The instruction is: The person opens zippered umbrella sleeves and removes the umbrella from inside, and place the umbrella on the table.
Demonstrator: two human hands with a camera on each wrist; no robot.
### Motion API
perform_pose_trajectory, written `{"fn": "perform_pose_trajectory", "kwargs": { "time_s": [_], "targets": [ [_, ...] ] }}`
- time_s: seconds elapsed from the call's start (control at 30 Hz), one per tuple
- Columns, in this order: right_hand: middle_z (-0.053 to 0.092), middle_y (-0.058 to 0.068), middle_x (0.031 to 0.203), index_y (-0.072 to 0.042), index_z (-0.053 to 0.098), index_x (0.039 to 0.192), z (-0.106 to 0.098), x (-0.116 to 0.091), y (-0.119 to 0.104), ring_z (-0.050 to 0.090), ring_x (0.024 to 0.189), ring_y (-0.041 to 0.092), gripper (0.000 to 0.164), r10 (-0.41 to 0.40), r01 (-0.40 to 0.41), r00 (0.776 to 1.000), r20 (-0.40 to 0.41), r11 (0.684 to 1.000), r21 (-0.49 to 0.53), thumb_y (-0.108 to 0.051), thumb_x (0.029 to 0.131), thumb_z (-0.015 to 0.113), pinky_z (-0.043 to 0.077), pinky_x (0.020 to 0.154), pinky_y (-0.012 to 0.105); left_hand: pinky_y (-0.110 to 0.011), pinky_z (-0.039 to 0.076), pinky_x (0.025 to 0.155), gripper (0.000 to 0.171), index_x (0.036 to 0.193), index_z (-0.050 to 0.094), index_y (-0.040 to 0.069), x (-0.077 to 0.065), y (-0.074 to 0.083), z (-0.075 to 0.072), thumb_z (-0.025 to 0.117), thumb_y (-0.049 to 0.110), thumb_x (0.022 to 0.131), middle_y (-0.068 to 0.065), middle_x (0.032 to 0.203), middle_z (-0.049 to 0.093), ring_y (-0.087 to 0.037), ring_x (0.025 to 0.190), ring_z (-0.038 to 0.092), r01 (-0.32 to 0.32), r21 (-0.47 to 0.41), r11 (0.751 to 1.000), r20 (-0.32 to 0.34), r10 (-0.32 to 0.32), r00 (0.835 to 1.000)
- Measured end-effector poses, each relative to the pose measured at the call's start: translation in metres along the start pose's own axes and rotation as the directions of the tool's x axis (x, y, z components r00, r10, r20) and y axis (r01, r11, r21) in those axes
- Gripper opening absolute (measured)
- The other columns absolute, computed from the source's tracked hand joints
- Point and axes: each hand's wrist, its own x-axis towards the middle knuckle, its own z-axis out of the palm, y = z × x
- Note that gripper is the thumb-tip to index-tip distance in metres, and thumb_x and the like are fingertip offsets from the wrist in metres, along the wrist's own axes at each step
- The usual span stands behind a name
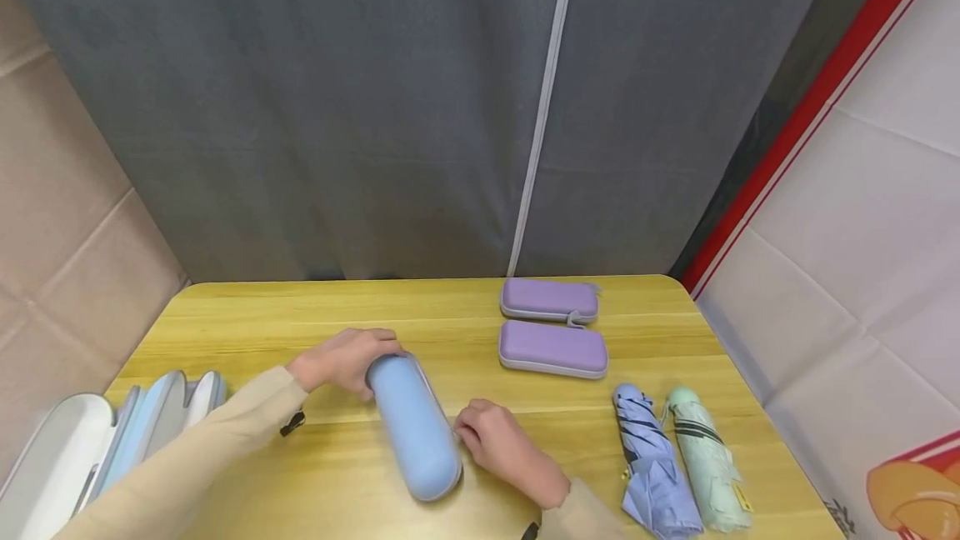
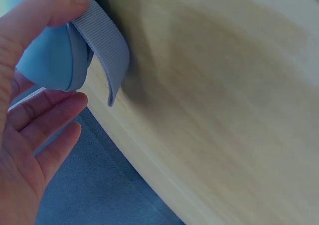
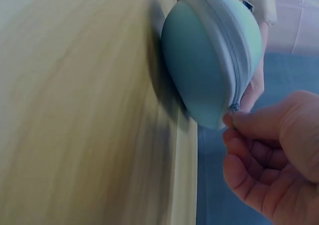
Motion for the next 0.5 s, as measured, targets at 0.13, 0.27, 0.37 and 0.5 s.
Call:
{"fn": "perform_pose_trajectory", "kwargs": {
  "time_s": [0.13,0.27,0.37,0.5],
  "targets": [
    [0.059,-0.002,0.073,-0.006,0.066,0.078,-0.007,-0.007,0.001,0.055,0.069,0.004,0.009,-0.006,0.006,1.000,-0.012,1.000,-0.007,0.003,0.079,0.069,0.045,0.061,0.011,-0.033,0.050,0.076,0.066,0.114,0.061,0.014,-0.003,0.001,0.002,0.086,0.027,0.054,0.001,0.107,0.059,-0.015,0.092,0.058,0.009,-0.013,1.000,-0.021,-0.009,1.000],
    [0.060,-0.001,0.073,-0.005,0.066,0.078,-0.012,-0.014,0.002,0.056,0.069,0.005,0.010,-0.029,0.029,0.999,-0.013,0.999,-0.015,0.005,0.078,0.069,0.046,0.062,0.011,-0.031,0.051,0.076,0.065,0.110,0.062,0.013,-0.004,0.001,0.004,0.087,0.030,0.052,0.002,0.104,0.060,-0.013,0.090,0.058,-0.001,0.005,1.000,-0.050,0.001,0.999],
    [0.060,-0.002,0.074,-0.006,0.066,0.078,-0.016,-0.020,0.002,0.057,0.070,0.005,0.011,-0.031,0.031,1.000,0.000,0.999,-0.018,0.005,0.078,0.069,0.047,0.063,0.012,-0.030,0.050,0.074,0.064,0.107,0.062,0.013,-0.007,0.002,0.006,0.086,0.030,0.051,0.003,0.101,0.059,-0.012,0.087,0.057,-0.008,0.003,1.000,-0.069,0.009,0.998],
    [0.060,-0.003,0.076,-0.007,0.066,0.079,-0.020,-0.028,0.002,0.057,0.073,0.006,0.013,-0.005,0.005,1.000,0.003,1.000,-0.023,0.005,0.078,0.069,0.048,0.064,0.014,-0.029,0.050,0.072,0.062,0.104,0.061,0.012,-0.010,0.003,0.008,0.086,0.031,0.051,0.004,0.097,0.060,-0.011,0.082,0.058,-0.007,-0.013,1.000,-0.095,0.005,0.995]
  ]
}}
